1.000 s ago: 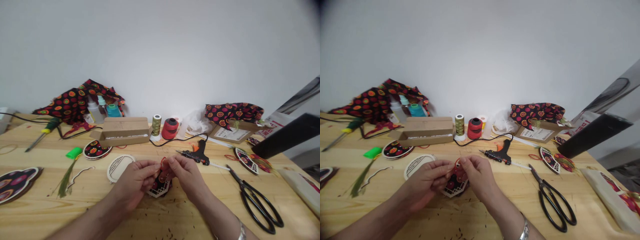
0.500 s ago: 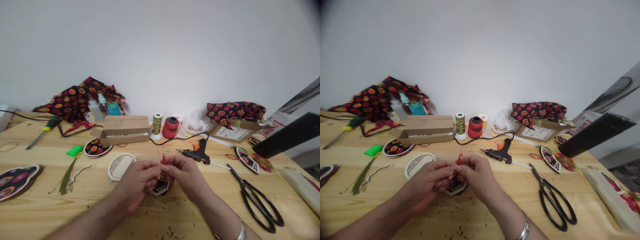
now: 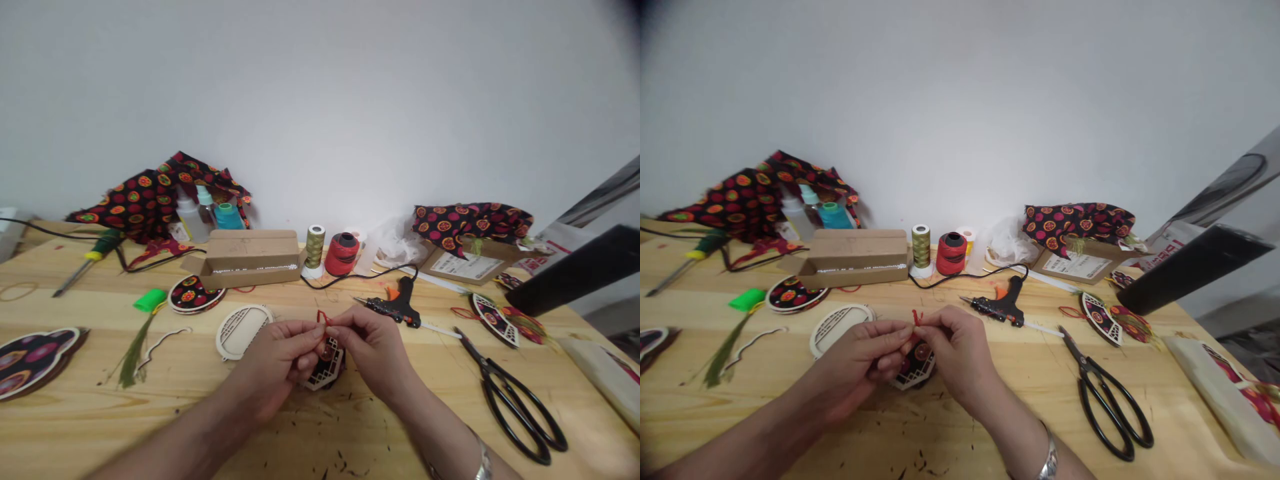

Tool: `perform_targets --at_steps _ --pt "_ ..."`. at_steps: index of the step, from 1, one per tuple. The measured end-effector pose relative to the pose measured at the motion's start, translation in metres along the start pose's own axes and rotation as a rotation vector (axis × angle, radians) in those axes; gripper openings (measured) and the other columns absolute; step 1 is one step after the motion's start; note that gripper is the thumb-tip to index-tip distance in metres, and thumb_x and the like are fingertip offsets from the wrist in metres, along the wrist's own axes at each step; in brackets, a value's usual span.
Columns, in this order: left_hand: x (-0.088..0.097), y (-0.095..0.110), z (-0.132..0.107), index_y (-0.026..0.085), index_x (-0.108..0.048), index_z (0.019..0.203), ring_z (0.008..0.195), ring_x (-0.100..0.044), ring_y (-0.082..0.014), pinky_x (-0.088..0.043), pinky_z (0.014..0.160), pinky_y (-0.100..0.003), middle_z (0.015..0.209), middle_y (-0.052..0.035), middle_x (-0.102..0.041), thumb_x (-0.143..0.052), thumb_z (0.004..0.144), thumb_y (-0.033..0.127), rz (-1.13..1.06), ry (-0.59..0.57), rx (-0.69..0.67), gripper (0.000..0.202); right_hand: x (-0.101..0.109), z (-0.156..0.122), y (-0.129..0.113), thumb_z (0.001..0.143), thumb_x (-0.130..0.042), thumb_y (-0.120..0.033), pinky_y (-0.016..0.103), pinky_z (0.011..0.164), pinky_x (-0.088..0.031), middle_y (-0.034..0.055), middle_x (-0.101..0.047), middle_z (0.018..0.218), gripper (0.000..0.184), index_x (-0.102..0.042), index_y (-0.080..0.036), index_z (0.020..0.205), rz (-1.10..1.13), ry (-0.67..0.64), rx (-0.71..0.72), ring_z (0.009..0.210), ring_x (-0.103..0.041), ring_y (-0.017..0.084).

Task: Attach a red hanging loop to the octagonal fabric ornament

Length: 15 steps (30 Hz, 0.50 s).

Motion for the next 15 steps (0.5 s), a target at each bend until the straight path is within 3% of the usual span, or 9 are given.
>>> perform_targets --at_steps 3,6,15 --pt "-0.001 -0.001 0.000 0.008 -0.068 0.066 0.042 -0.026 -0.0022 -0.014 0.040 -0.017 0.047 0.0051 -0.042 -0.072 0.069 0.024 -0.017 -0.012 0.014 0.017 0.003 -0.005 -0.022 0.077 -0.059 -0.014 0.026 0.060 -0.044 0.0005 -0.062 0.064 0.012 -0.067 -0.019 0.070 -0.222 0.036 0.221 0.062 -0.057 0.013" --pt "-0.002 0.000 0.000 0.008 -0.070 0.067 0.043 -0.028 -0.0026 -0.016 0.040 -0.016 0.047 0.0044 -0.043 -0.071 0.069 0.021 -0.027 -0.019 0.017 0.014 0.001 -0.010 -0.035 0.080 -0.055 -0.012 0.025 0.059 -0.044 0.0014 -0.060 0.066 0.015 -0.065 -0.018 0.071 -0.367 0.049 0.356 0.063 -0.056 0.013" --pt "0.000 0.001 -0.001 0.008 -0.071 0.068 0.048 -0.040 -0.0045 -0.024 0.041 -0.015 0.059 -0.0034 -0.058 -0.069 0.070 0.020 0.048 -0.005 -0.001 0.013 -0.006 -0.018 -0.043 0.086 -0.047 -0.012 0.025 0.060 -0.044 0.0031 -0.059 0.069 0.019 -0.062 -0.017 0.074 -0.528 0.046 0.477 0.064 -0.054 0.014"
Point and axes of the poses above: each hand's wrist, its own z-axis towards the middle knuckle, its own x-axis out of the back of the hand, y = z × x, the point moved 10 cm from there along z, towards the middle knuckle
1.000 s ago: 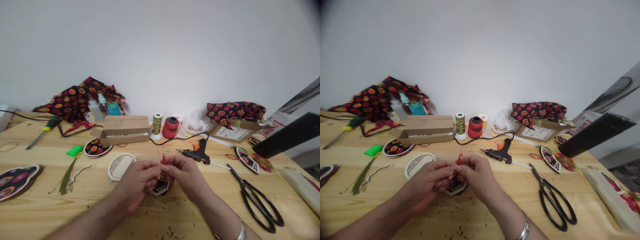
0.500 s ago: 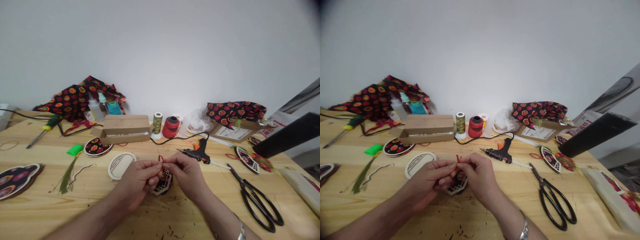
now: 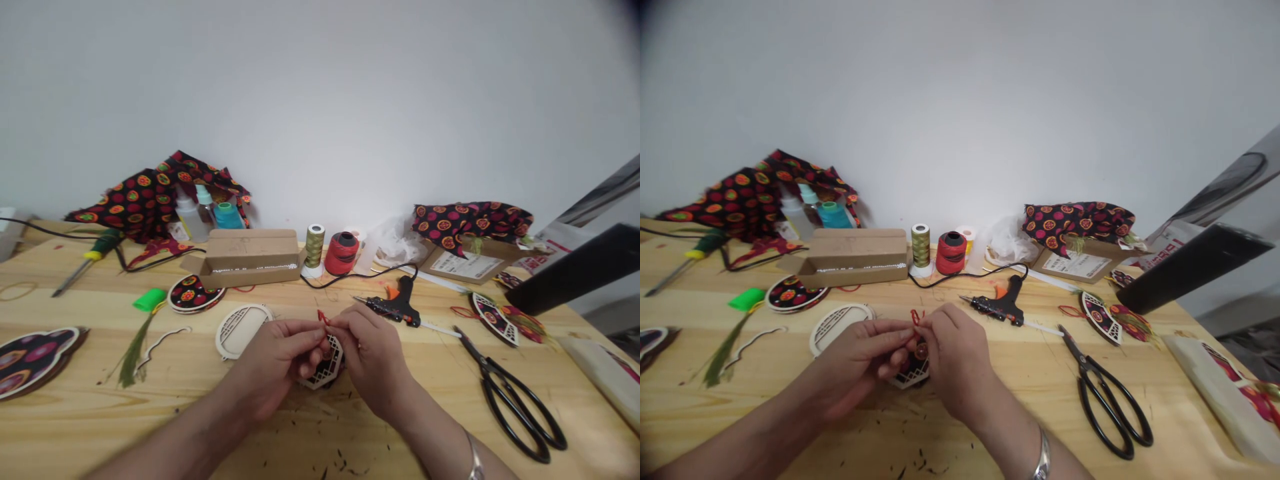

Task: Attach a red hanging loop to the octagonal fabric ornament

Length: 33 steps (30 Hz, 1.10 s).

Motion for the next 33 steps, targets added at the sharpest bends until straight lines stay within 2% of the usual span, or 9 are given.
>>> perform_targets --at_steps 5,10,14,21,26,33 --pt "0.001 -0.002 0.001 0.010 -0.072 0.073 0.050 -0.045 -0.0055 -0.032 0.045 -0.016 0.063 -0.0040 -0.061 -0.070 0.069 0.021 0.054 0.011 0.024 0.012 0.001 0.001 0.001 0.085 -0.049 -0.012 0.025 0.060 -0.043 0.0037 -0.059 0.069 0.018 -0.062 -0.016 0.073 0.005 0.006 -0.008 0.064 -0.055 0.014" --pt "0.004 0.000 0.001 0.011 -0.072 0.072 0.048 -0.047 -0.0060 -0.036 0.046 -0.016 0.056 -0.0008 -0.060 -0.068 0.071 0.023 0.168 0.039 0.006 0.012 0.000 0.002 0.014 0.080 -0.053 -0.009 0.024 0.060 -0.042 0.0015 -0.058 0.068 0.015 -0.060 -0.017 0.070 0.081 -0.012 -0.128 0.065 -0.055 0.014" --pt "0.006 0.005 0.000 0.012 -0.070 0.067 0.047 -0.050 -0.0065 -0.036 0.043 -0.016 0.059 -0.0015 -0.064 -0.068 0.070 0.025 0.234 0.080 -0.011 0.013 -0.002 0.002 0.023 0.077 -0.054 -0.005 0.024 0.067 -0.043 0.0013 -0.062 0.075 0.015 -0.058 -0.018 0.070 0.217 0.002 -0.198 0.072 -0.057 0.013" --pt "0.009 0.008 -0.001 0.013 -0.071 0.071 0.046 -0.052 -0.0062 -0.030 0.037 -0.013 0.057 -0.0014 -0.065 -0.067 0.072 0.026 0.241 0.097 -0.040 0.014 -0.016 -0.006 0.043 0.079 -0.054 -0.014 0.024 0.058 -0.043 -0.0009 -0.065 0.063 0.012 -0.061 -0.019 0.070 0.293 -0.086 -0.458 0.060 -0.058 0.013" --pt "0.012 0.006 0.000 0.013 -0.070 0.070 0.042 -0.048 -0.0050 -0.025 0.036 -0.012 0.049 0.0006 -0.060 -0.068 0.071 0.026 0.154 0.116 -0.017 0.014 -0.010 -0.004 0.041 0.077 -0.054 -0.012 0.023 0.058 -0.043 -0.0006 -0.064 0.063 0.013 -0.061 -0.018 0.068 0.262 -0.059 -0.461 0.059 -0.057 0.013" --pt "0.005 0.005 0.000 0.013 -0.071 0.070 0.047 -0.049 -0.0054 -0.027 0.039 -0.013 0.053 -0.0002 -0.061 -0.070 0.070 0.026 0.134 0.053 -0.020 0.014 -0.008 -0.003 0.040 0.077 -0.055 -0.014 0.022 0.057 -0.042 -0.0010 -0.063 0.061 0.012 -0.061 -0.018 0.067 0.263 -0.047 -0.449 0.058 -0.056 0.012"
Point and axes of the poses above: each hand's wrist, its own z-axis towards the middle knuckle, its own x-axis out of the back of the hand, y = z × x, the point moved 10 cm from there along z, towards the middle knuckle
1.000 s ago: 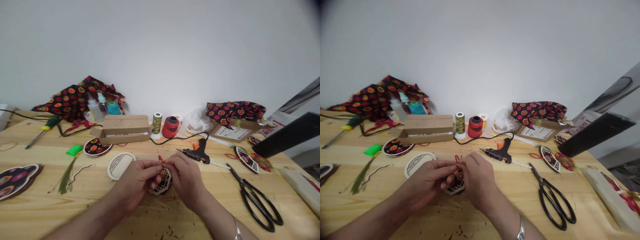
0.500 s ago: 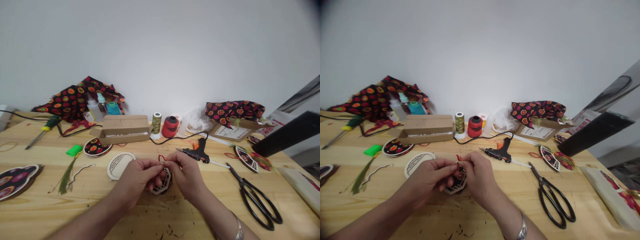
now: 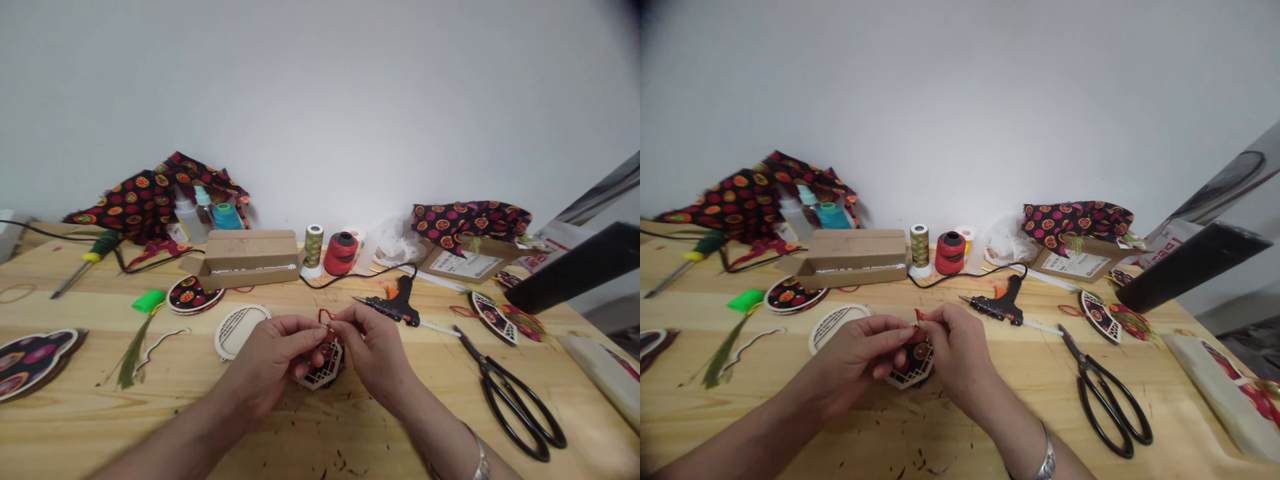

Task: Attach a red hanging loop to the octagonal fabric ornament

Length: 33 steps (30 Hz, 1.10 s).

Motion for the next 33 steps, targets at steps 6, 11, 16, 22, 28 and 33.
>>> perform_targets --at_steps 6,11,16,22,28,33 --pt "0.002 0.007 -0.002 0.015 -0.070 0.064 0.048 -0.049 -0.0075 -0.038 0.046 -0.018 0.053 0.0007 -0.063 -0.070 0.069 0.027 0.171 0.047 -0.060 0.012 -0.001 0.001 0.003 0.076 -0.056 -0.015 0.023 0.058 -0.042 -0.0007 -0.062 0.062 0.011 -0.062 -0.018 0.068 0.035 0.000 -0.017 0.060 -0.055 0.012" --pt "-0.002 0.040 -0.014 0.020 -0.072 0.070 0.068 -0.062 -0.0143 -0.049 0.062 -0.023 0.074 -0.0012 -0.069 -0.064 0.072 0.018 0.516 0.131 -0.431 0.009 -0.006 0.001 0.010 0.075 -0.057 -0.020 0.023 0.055 -0.043 -0.0012 -0.061 0.059 0.009 -0.061 -0.018 0.067 0.171 -0.038 -0.081 0.056 -0.055 0.012" --pt "-0.024 0.061 -0.039 0.019 -0.072 0.083 0.073 -0.062 -0.0140 -0.050 0.065 -0.023 0.080 -0.0034 -0.067 -0.057 0.078 0.009 0.917 0.166 -0.895 0.018 -0.014 -0.001 0.019 0.073 -0.058 -0.024 0.022 0.049 -0.043 -0.0028 -0.057 0.054 0.009 -0.059 -0.017 0.067 0.344 -0.060 -0.189 0.051 -0.055 0.011" --pt "-0.035 0.059 -0.049 0.015 -0.069 0.087 0.075 -0.060 -0.0139 -0.049 0.067 -0.022 0.083 -0.0059 -0.063 -0.052 0.082 0.007 1.096 0.158 -1.027 0.020 -0.020 -0.002 0.024 0.072 -0.059 -0.024 0.022 0.047 -0.043 -0.0042 -0.056 0.053 0.007 -0.056 -0.017 0.070 0.484 -0.081 -0.231 0.049 -0.054 0.011" --pt "-0.032 0.054 -0.043 0.016 -0.069 0.090 0.077 -0.060 -0.0157 -0.048 0.070 -0.025 0.085 -0.0067 -0.063 -0.050 0.084 0.011 1.148 0.170 -0.921 0.020 -0.022 -0.002 0.027 0.071 -0.059 -0.024 0.022 0.047 -0.043 -0.0044 -0.056 0.053 0.007 -0.055 -0.019 0.071 0.503 -0.091 -0.230 0.048 -0.054 0.011" --pt "-0.032 0.058 -0.047 0.015 -0.068 0.090 0.079 -0.060 -0.0174 -0.048 0.072 -0.026 0.085 -0.0082 -0.063 -0.049 0.083 0.011 1.109 0.182 -0.905 0.020 -0.023 -0.001 0.025 0.072 -0.058 -0.025 0.023 0.045 -0.043 -0.0050 -0.056 0.050 0.007 -0.054 -0.019 0.073 0.504 -0.105 -0.227 0.047 -0.055 0.012"
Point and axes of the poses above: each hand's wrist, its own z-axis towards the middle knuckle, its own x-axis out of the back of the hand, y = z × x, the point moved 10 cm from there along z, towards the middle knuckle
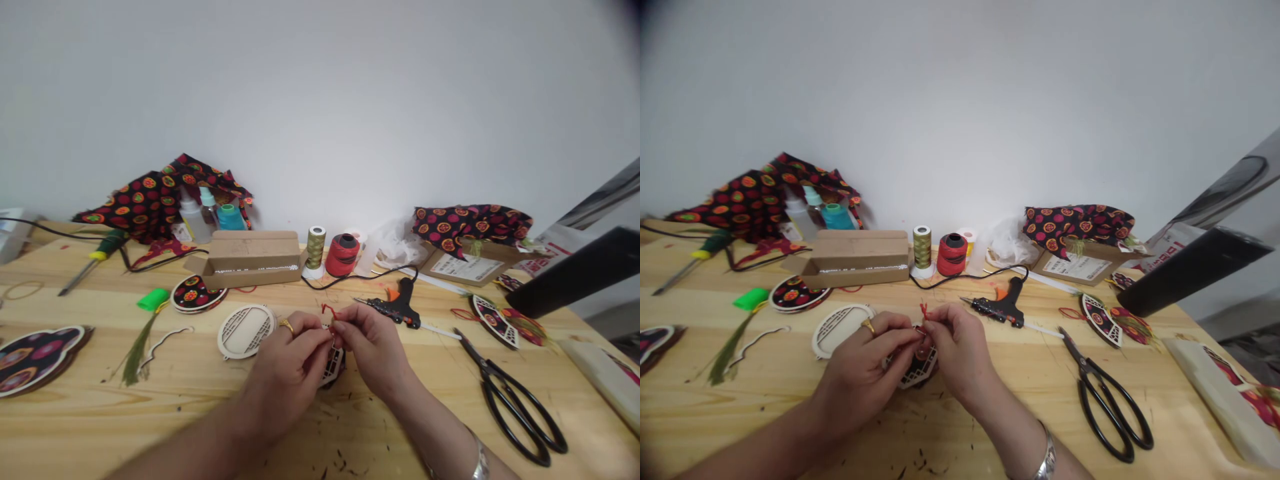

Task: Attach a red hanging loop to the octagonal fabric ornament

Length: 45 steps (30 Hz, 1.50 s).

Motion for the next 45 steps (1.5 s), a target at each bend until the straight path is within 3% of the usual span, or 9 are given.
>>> perform_targets --at_steps 3,6,10,13,17,22,29,36,45 --pt "0.007 -0.003 0.000 0.017 -0.066 0.086 0.090 -0.060 -0.0212 -0.046 0.081 -0.030 0.095 -0.0106 -0.064 -0.051 0.081 0.013 -0.053 0.009 0.056 0.016 0.003 0.000 -0.002 0.072 -0.058 -0.023 0.022 0.046 -0.043 -0.0044 -0.056 0.052 0.005 -0.055 -0.018 0.072 -0.030 0.021 0.011 0.048 -0.054 0.011" --pt "0.013 -0.022 -0.001 0.019 -0.063 0.081 0.099 -0.059 -0.0241 -0.045 0.084 -0.032 0.108 -0.0109 -0.064 -0.050 0.083 0.020 -0.162 0.050 0.248 0.013 0.005 0.000 -0.003 0.073 -0.057 -0.023 0.022 0.047 -0.043 -0.0041 -0.055 0.052 0.006 -0.056 -0.018 0.072 -0.071 0.036 0.030 0.048 -0.053 0.011" --pt "-0.008 -0.058 -0.012 0.019 -0.064 0.094 0.076 -0.066 -0.0220 -0.051 0.066 -0.031 0.092 -0.0074 -0.072 -0.055 0.081 0.032 -0.467 -0.031 0.671 0.021 0.006 -0.002 -0.009 0.074 -0.055 -0.020 0.023 0.051 -0.043 -0.0030 -0.056 0.056 0.005 -0.058 -0.018 0.071 -0.170 0.057 0.093 0.051 -0.054 0.011" --pt "-0.021 -0.064 -0.016 0.017 -0.068 0.094 0.066 -0.066 -0.0198 -0.051 0.056 -0.026 0.080 -0.0047 -0.074 -0.062 0.073 0.028 -0.598 -0.086 0.824 0.024 0.004 -0.005 -0.017 0.076 -0.053 -0.016 0.023 0.052 -0.044 -0.0028 -0.057 0.056 0.008 -0.060 -0.018 0.072 -0.271 0.053 0.139 0.052 -0.055 0.012" --pt "-0.023 -0.057 -0.010 0.020 -0.072 0.095 0.050 -0.059 -0.0138 -0.045 0.047 -0.021 0.065 0.0005 -0.072 -0.062 0.072 0.024 -0.605 -0.130 0.761 0.026 0.001 -0.009 -0.026 0.078 -0.052 -0.012 0.022 0.055 -0.045 -0.0012 -0.061 0.060 0.013 -0.062 -0.019 0.074 -0.422 0.058 0.215 0.056 -0.057 0.012" --pt "-0.024 -0.050 -0.007 0.025 -0.076 0.087 0.070 -0.065 -0.0181 -0.049 0.063 -0.024 0.076 0.0003 -0.074 -0.060 0.073 0.022 -0.586 -0.164 0.662 0.021 -0.003 -0.010 -0.025 0.078 -0.051 -0.012 0.023 0.057 -0.046 0.0009 -0.065 0.066 0.015 -0.064 -0.019 0.075 -0.461 0.047 0.236 0.059 -0.059 0.013" --pt "-0.022 -0.053 -0.007 0.020 -0.075 0.072 0.057 -0.058 -0.0160 -0.044 0.053 -0.023 0.062 -0.0008 -0.070 -0.062 0.073 0.029 -0.530 -0.163 0.697 0.017 0.000 -0.010 -0.029 0.076 -0.055 -0.013 0.021 0.055 -0.045 -0.0005 -0.064 0.062 0.013 -0.066 -0.018 0.072 -0.433 0.073 0.241 0.057 -0.057 0.012" --pt "-0.037 -0.064 -0.018 0.017 -0.073 0.069 0.046 -0.048 -0.0099 -0.034 0.046 -0.020 0.052 0.0020 -0.061 -0.067 0.067 0.029 -0.808 -0.195 0.859 0.013 0.005 -0.004 -0.019 0.069 -0.061 -0.017 0.023 0.056 -0.045 -0.0015 -0.063 0.062 0.005 -0.065 -0.019 0.066 -0.213 0.045 0.138 0.059 -0.057 0.012" --pt "-0.045 -0.058 -0.018 0.014 -0.071 0.067 0.044 -0.039 -0.0054 -0.025 0.042 -0.018 0.048 0.0036 -0.052 -0.070 0.066 0.026 -1.042 -0.195 0.888 0.013 -0.001 -0.003 -0.007 0.063 -0.067 -0.023 0.022 0.051 -0.043 -0.0035 -0.061 0.055 0.007 -0.063 -0.018 0.063 0.077 0.005 -0.035 0.050 -0.053 0.010"
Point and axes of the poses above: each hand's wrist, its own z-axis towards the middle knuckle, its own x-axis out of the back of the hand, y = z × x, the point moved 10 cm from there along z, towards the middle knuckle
